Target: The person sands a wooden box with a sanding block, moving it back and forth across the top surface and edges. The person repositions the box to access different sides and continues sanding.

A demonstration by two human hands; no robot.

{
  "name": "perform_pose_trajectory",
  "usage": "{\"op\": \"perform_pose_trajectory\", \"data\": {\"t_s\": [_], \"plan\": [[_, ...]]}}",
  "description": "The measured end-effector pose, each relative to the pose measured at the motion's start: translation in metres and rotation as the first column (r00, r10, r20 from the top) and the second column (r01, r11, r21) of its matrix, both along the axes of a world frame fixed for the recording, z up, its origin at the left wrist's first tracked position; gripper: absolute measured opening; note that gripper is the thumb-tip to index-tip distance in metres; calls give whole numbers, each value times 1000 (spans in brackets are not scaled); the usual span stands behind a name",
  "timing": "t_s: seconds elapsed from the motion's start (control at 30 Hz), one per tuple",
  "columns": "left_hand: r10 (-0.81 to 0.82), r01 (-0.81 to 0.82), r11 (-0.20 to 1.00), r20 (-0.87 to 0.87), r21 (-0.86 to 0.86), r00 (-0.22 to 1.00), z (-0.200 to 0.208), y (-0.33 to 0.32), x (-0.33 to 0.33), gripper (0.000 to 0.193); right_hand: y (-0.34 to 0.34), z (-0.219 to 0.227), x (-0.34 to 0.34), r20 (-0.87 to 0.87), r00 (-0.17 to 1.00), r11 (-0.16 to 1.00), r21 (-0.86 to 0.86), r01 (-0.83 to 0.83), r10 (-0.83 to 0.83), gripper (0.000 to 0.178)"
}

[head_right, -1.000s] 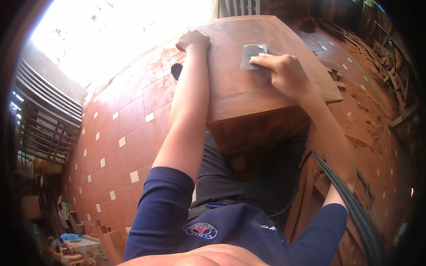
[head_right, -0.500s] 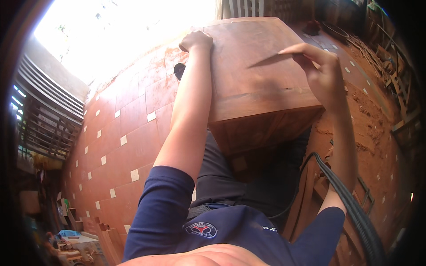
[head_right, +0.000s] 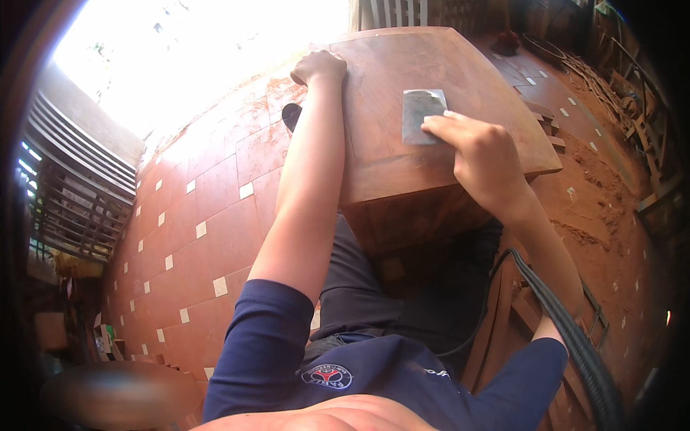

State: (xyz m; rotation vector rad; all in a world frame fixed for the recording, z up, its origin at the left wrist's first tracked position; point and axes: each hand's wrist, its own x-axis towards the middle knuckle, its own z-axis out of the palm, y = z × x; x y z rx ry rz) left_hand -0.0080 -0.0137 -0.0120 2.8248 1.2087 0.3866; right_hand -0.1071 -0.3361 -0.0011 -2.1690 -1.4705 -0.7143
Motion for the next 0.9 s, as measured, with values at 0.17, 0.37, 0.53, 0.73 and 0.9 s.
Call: {"op": "perform_pose_trajectory", "data": {"t_s": [0.17, 0.37, 0.53, 0.73, 0.9], "plan": [[2, -3, 1000, -23, -27, 1000, -2, 1, 1, 45, -39, 47, -70, 38, 998, 945, -326, -28, 43, 39], [-6, 7, 999, 35, -36, 999, -8, -4, 5, 46, -61, 89, -57, -228, 968, 987, -94, -130, 106, 32], [36, -35, 999, 45, -32, 998, -5, 2, 3, 50, -28, 78, 20, -480, 852, 960, 266, -86, 209, 26], [31, -30, 999, 37, -31, 999, -3, 5, 4, 49, 45, 10, 90, -160, 986, 974, 226, -15, 52, 42], [30, -29, 999, 17, -31, 999, 2, 8, 0, 51, 43, -20, 57, 132, 991, 999, 16, 28, -30, 43]]}}
